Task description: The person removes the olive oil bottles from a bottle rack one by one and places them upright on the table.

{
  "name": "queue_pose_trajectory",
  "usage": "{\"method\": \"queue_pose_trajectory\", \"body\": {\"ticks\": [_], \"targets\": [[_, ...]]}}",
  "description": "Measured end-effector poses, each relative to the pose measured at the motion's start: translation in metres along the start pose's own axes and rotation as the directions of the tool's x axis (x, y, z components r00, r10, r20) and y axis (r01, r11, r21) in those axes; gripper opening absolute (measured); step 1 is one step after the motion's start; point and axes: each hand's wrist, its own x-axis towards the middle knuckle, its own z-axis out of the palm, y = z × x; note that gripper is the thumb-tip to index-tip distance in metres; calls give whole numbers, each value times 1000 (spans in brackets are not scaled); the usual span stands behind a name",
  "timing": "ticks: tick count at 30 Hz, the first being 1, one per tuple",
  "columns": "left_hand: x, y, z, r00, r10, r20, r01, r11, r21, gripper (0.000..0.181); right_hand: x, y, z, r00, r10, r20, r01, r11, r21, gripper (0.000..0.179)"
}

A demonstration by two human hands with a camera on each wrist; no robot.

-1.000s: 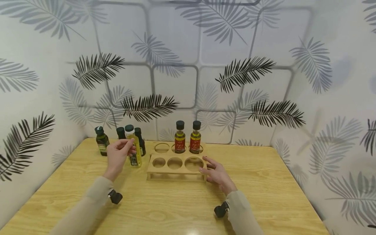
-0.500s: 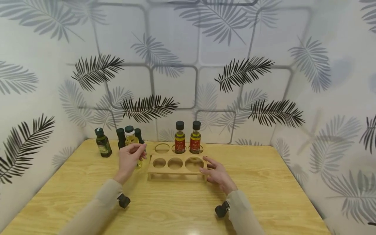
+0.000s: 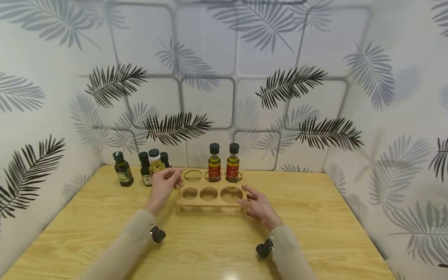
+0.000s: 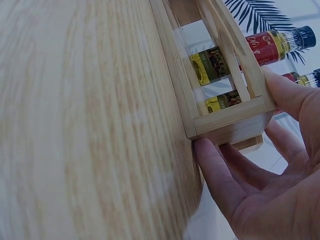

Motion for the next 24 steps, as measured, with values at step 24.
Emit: {"method": "queue_pose_trajectory", "body": {"ticks": [24], "targets": [[12,-1,39,976,-183,122,183,983,12,26,0,0,1,1000,8,-10,-8,1000,-25,66]]}}
